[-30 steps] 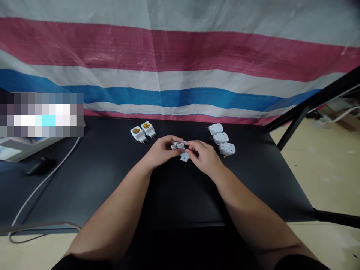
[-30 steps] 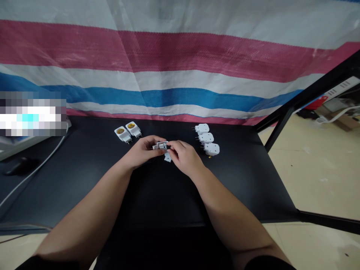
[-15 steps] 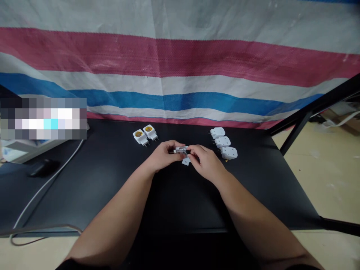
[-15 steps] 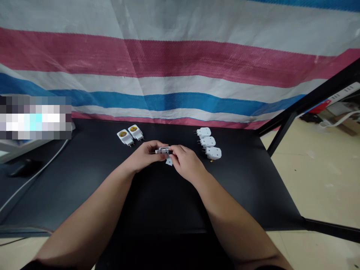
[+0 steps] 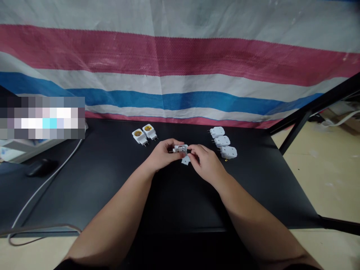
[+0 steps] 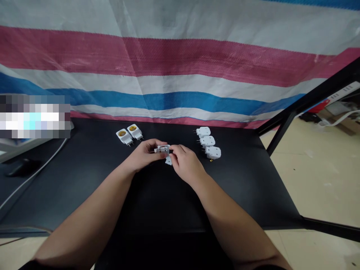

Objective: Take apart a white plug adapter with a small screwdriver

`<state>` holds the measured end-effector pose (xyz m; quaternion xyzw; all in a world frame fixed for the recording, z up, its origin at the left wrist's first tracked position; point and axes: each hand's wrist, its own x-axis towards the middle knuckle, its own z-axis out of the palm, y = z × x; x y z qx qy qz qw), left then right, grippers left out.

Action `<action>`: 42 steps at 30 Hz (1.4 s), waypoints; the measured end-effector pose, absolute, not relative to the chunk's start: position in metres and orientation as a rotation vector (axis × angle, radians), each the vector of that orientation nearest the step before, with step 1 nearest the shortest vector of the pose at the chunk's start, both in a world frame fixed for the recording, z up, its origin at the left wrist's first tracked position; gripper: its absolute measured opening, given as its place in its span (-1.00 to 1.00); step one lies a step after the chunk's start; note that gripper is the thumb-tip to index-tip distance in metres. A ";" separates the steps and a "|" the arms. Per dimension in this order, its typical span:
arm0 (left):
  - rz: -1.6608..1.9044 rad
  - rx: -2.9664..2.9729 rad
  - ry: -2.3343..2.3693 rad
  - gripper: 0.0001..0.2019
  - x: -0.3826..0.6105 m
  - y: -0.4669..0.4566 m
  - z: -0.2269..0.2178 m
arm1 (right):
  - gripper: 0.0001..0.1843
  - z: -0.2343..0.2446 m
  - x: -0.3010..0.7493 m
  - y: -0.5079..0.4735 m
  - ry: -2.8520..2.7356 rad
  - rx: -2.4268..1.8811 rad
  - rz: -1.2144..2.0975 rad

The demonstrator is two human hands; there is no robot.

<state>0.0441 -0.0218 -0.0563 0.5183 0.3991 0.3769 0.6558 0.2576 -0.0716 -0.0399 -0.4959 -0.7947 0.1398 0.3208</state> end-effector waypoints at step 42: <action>0.833 1.075 0.869 -0.53 0.049 -0.024 -0.055 | -0.95 -0.057 0.261 -0.057 -1.674 -1.127 0.783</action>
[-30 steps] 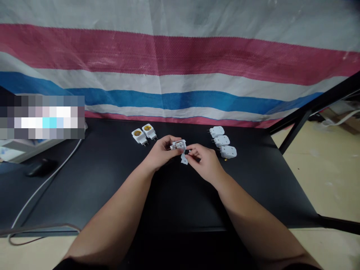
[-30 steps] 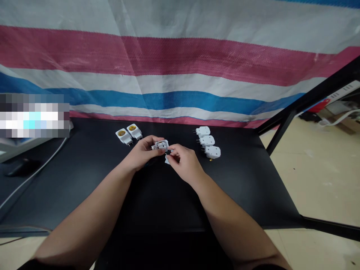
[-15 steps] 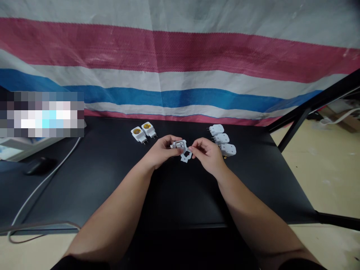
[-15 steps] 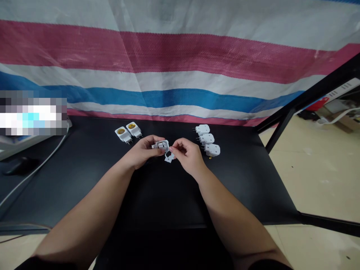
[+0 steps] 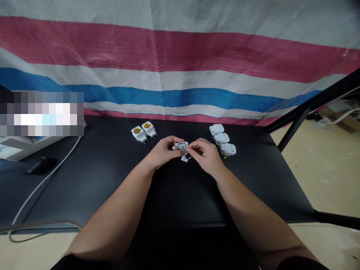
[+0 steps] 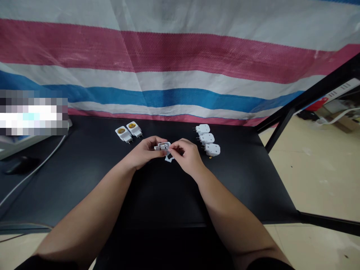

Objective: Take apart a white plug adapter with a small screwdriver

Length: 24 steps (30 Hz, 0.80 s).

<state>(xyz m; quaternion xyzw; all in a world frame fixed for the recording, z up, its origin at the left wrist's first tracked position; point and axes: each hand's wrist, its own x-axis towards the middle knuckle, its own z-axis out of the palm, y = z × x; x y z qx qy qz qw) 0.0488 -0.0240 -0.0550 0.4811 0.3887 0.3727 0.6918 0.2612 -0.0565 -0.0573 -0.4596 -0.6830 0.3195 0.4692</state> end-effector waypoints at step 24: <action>0.853 0.998 0.653 -0.56 0.051 -0.027 -0.056 | -0.39 -0.052 0.254 -0.056 -1.020 -1.081 1.558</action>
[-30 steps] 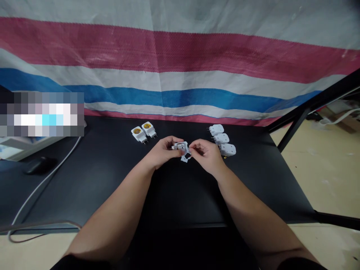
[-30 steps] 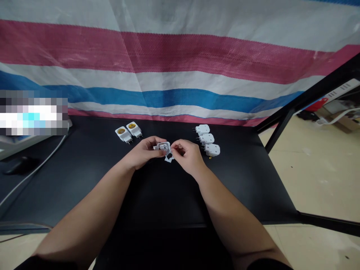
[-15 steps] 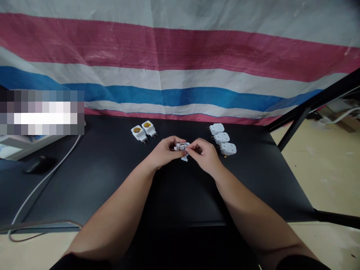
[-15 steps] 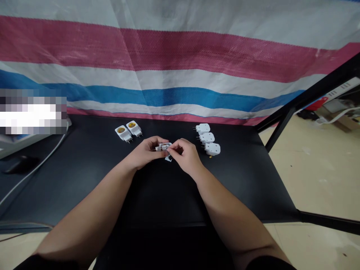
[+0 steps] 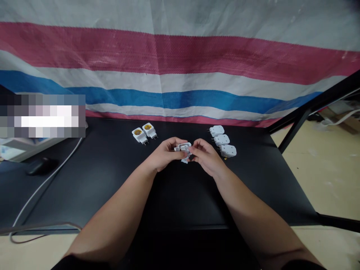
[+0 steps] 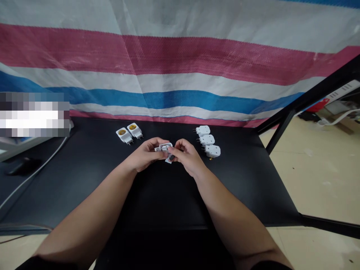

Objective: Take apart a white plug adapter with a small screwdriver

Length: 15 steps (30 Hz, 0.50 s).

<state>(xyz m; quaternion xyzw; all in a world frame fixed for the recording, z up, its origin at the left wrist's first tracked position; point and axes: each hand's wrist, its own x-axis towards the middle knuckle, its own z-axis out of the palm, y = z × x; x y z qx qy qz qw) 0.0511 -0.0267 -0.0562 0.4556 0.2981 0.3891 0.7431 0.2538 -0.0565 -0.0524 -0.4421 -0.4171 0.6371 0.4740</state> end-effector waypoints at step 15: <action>1.062 1.086 0.753 -0.58 0.052 -0.022 -0.055 | -0.65 -0.058 0.252 -0.060 -1.334 -1.103 1.135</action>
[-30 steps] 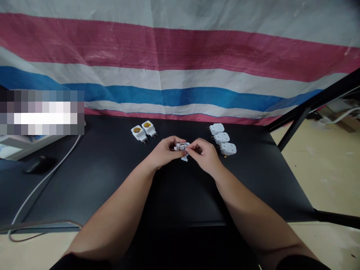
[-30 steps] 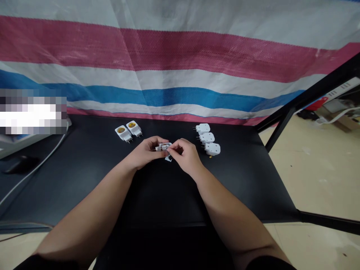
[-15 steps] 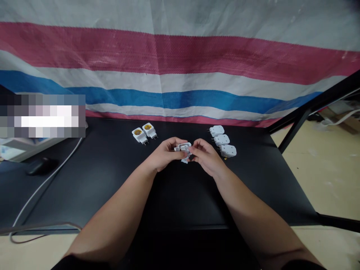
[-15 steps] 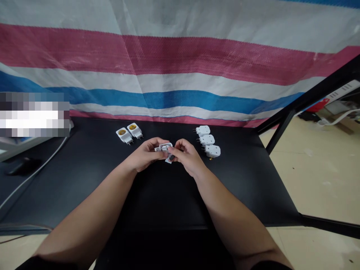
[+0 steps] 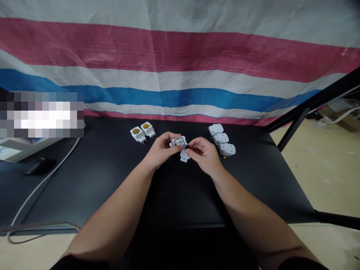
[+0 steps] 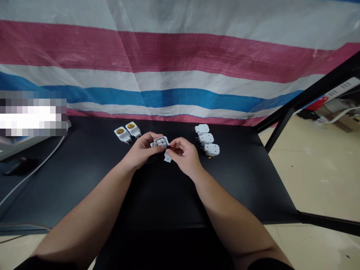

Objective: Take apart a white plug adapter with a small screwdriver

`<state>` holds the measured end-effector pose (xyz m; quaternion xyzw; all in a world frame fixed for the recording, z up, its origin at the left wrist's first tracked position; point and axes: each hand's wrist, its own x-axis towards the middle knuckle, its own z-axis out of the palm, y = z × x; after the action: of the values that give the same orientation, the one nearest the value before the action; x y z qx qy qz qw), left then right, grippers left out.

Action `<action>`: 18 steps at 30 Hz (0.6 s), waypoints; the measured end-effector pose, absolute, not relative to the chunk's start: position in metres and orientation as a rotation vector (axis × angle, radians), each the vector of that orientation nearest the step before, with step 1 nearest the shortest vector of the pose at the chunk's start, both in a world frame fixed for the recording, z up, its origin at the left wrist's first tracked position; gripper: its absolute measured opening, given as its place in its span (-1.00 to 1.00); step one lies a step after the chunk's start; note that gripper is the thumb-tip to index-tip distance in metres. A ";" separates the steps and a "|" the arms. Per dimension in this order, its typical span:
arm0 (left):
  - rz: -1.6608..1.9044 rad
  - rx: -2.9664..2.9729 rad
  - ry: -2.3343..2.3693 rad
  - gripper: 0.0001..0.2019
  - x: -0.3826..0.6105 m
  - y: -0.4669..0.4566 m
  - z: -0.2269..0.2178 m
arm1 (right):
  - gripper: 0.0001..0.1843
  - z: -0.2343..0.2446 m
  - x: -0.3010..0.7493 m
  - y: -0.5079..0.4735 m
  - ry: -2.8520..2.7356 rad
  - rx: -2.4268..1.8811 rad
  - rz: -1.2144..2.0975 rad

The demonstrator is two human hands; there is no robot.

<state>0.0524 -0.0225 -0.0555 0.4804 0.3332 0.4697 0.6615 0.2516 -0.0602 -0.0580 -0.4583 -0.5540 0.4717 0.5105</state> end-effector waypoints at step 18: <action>1.057 1.387 0.789 -0.61 0.051 -0.025 -0.058 | -0.68 -0.059 0.253 -0.058 -1.230 -1.103 1.109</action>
<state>0.0508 -0.0247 -0.0584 0.5923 0.3368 0.4513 0.5762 0.2529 -0.0576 -0.0593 -0.4650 -0.5185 0.4676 0.5443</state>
